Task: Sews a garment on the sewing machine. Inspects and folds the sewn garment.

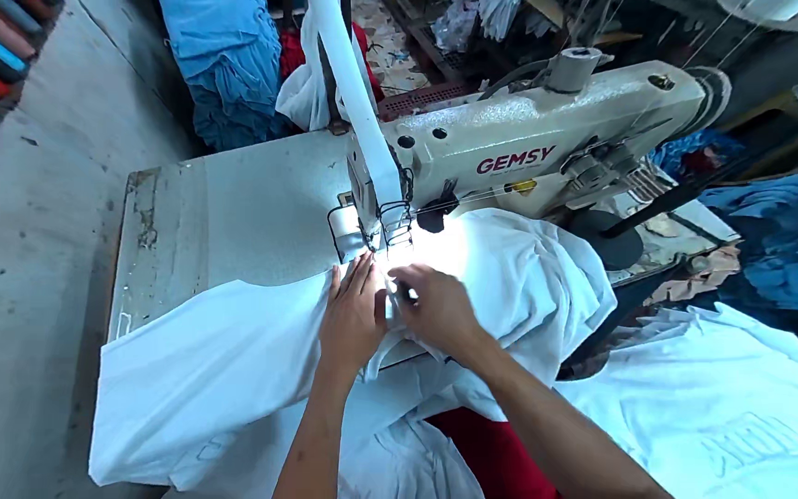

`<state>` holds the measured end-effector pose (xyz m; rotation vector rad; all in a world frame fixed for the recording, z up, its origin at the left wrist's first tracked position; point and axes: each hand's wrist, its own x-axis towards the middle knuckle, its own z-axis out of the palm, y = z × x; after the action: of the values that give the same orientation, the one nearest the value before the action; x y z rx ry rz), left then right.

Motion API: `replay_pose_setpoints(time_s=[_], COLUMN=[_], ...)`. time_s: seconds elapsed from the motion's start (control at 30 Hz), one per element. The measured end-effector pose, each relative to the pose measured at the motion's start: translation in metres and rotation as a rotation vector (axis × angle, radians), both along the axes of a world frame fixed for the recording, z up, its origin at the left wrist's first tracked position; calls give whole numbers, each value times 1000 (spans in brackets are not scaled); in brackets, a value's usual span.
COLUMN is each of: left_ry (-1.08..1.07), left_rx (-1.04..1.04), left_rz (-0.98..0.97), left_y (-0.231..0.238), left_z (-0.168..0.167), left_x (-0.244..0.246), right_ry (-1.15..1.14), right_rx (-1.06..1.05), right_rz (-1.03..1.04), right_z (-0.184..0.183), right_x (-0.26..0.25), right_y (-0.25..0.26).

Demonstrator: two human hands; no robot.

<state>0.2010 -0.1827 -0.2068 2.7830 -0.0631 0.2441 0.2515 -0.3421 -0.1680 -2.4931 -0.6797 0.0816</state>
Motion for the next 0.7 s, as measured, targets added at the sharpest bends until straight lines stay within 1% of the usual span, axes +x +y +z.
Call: replay_pose_setpoints(time_s=[0.03,0.1,0.17,0.23,0.33,0.53,0.7], left_ry=[5,45,36,-21,-46,29,14], left_rx=[-26,-53,-71,-95,-85,-63,-11], left_rz=[-6,-7,-20,-47,-68,-54,-72], left_y=[1,4,9,14,20,20,17], left_z=[0,4,4,1,-1,7,10], left_x=[-1,0,2,7,16,18,22], right_ry=[-27,-148,-206,-251,-247,-155,-100], right_rx=[11,-37,-120,-195,-255,-238,-231], right_rz=[21,-5,-27,-27,-16,0,1], right_z=[-8,-22,-24,-25,-21,-18,-12], right_x=[-6,-8,-5,-1,7,5,6], right_y=[11,23,28,31,36,33,30])
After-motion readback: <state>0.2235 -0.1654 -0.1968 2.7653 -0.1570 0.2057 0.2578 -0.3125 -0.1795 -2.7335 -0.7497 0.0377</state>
